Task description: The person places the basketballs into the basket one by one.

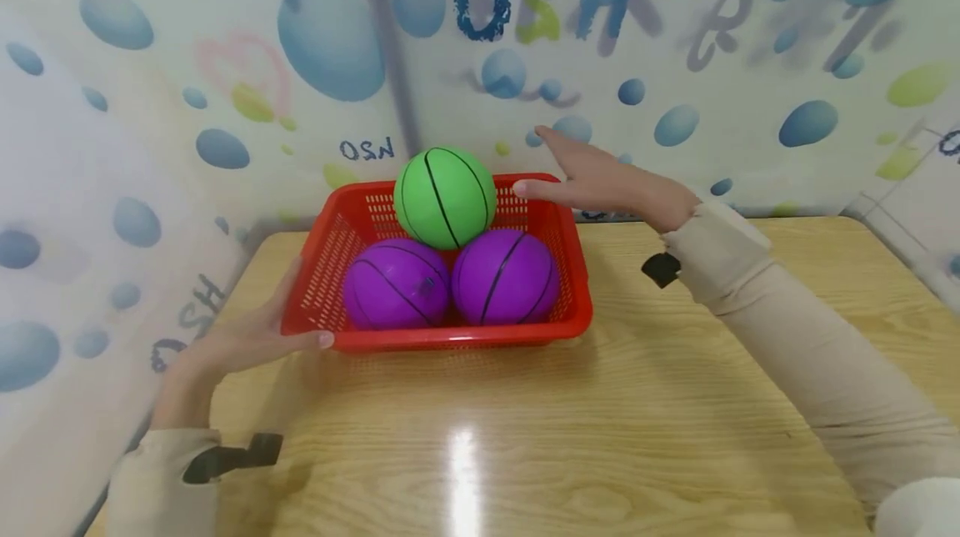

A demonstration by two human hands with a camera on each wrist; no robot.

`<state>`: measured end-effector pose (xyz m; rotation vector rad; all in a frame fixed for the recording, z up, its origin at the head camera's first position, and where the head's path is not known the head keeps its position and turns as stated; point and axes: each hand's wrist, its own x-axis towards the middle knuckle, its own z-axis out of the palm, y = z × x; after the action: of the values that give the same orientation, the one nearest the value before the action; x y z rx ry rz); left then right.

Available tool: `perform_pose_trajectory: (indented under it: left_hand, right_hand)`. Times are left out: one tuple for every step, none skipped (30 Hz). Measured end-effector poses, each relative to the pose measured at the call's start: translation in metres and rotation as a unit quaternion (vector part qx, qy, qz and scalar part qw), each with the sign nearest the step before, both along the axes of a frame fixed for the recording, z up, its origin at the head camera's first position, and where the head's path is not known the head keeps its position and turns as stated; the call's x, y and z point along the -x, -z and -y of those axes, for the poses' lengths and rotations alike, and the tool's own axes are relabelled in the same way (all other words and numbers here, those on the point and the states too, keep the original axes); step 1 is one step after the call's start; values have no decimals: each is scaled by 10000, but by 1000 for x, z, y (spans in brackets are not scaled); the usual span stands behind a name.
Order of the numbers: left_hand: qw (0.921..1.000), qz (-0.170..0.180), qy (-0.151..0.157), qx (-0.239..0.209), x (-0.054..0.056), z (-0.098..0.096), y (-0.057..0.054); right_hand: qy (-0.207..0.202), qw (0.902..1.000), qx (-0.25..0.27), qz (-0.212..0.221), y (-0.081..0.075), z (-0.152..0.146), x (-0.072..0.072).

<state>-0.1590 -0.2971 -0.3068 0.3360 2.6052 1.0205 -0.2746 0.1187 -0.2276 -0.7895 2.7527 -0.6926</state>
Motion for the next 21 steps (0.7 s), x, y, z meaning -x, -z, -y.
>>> perform_pose_trajectory:
  left_hand:
    - [10000, 6, -3, 18, 0, 1, 0]
    - [10000, 16, -5, 66, 0, 1, 0]
    - [10000, 39, -10, 91, 0, 2, 0]
    - [9999, 50, -14, 99, 0, 3, 0]
    - [10000, 42, -11, 71, 0, 4, 0]
    - [10000, 22, 1, 47, 0, 4, 0]
    - [10000, 9, 10, 29, 0, 4, 0]
    - [10000, -45, 34, 10, 0, 4, 0]
    - [9999, -132, 57, -61, 1, 4, 0]
    - [9995, -290, 69, -116, 1, 3, 0]
    - [9989, -444, 71, -164, 2, 2, -1]
    - [9977, -632, 61, -220, 2, 1, -2]
    - [9963, -821, 61, -265, 3, -1, -3]
    - [9944, -1010, 31, -307, 3, -4, -5]
    - [9924, -1202, -3, -279, 3, -7, -7]
    - [9901, -1384, -44, -213, 3, -11, -9]
    - [9875, -1571, -56, -73, 3, -15, -11]
    - [9845, -1747, -74, 121, 2, -20, -14]
    - [9810, -1909, -59, 331, 1, -25, -16]
    - [9764, -2094, -19, 530, 1, -31, -17]
    - [9705, -2308, 67, 701, 1, -36, -18]
  right_hand:
    - [73, 10000, -49, -5, 0, -11, -3]
    - [142, 9999, -81, -26, 1, -21, -6]
    - [209, 9997, -121, -54, 2, -32, -9]
    - [280, 9995, -146, -63, 4, -43, -12]
    - [346, 9992, -175, -67, 6, -53, -15]
    - [405, 9990, -181, -83, 8, -62, -18]
    - [462, 9987, -199, -91, 11, -71, -20]
    - [515, 9984, -211, -90, 14, -80, -22]
    - [569, 9981, -242, -85, 17, -88, -24]
    - [626, 9977, -263, -73, 21, -96, -26]
    - [681, 9972, -304, -82, 26, -103, -28]
    - [739, 9966, -352, -88, 30, -110, -30]
    - [790, 9960, -415, -99, 35, -117, -31]
    - [829, 9953, -470, -142, 40, -123, -33]
    - [861, 9946, -547, -209, 45, -129, -36]
    - [876, 9938, -627, -293, 49, -134, -38]
    - [887, 9926, -722, -407, 54, -139, -41]
    - [886, 9912, -813, -550, 59, -143, -43]
    - [873, 9895, -901, -718, 63, -146, -45]
    - [861, 9871, -995, -909, 67, -149, -48]
    - [848, 9843, -1093, -1093, 71, -151, -50]
